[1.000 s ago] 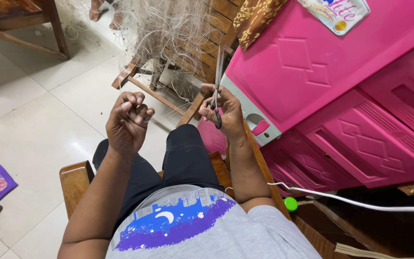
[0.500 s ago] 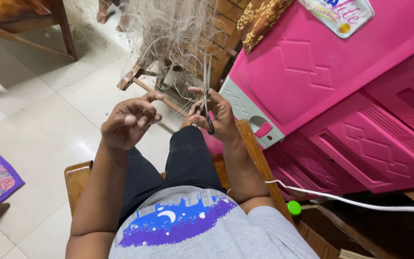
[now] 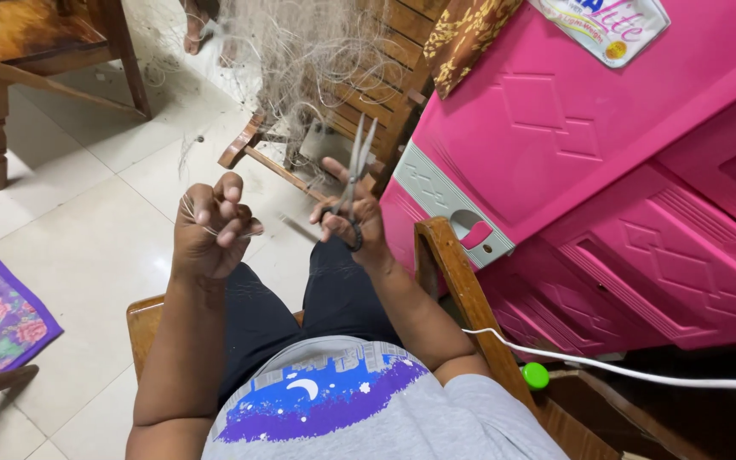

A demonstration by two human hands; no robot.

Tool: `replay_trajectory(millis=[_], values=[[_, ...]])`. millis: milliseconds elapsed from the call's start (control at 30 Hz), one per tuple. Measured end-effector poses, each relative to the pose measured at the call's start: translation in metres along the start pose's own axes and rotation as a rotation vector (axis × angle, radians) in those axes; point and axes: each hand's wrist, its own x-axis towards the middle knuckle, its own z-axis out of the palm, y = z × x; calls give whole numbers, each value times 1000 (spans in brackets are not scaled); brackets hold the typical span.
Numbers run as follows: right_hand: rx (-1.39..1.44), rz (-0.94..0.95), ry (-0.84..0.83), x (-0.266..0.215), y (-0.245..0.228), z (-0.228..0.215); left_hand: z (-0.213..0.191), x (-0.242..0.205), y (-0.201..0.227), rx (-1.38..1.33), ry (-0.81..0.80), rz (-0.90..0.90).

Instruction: Repairing a fine-mesh fishing net by cutting away tangles with scissors.

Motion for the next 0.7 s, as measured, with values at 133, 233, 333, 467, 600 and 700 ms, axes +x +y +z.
replay_trajectory(millis=[133,233,333,467,600,700], values=[[46,46,-19,16,6,25,3,6,13,-27,-31,19],[3,63,0,23,21,31,10,8,21,-132,-41,33],[-37,80,76,18,22,32,1,10,31,-187,-40,47],[-548,76,81,10,-11,42,-5,13,40,-256,-9,86],[-942,-120,203,6,-20,37,-37,15,48,-306,-27,75],[-1061,-187,232,4,-35,31,-48,19,51,-352,-32,58]])
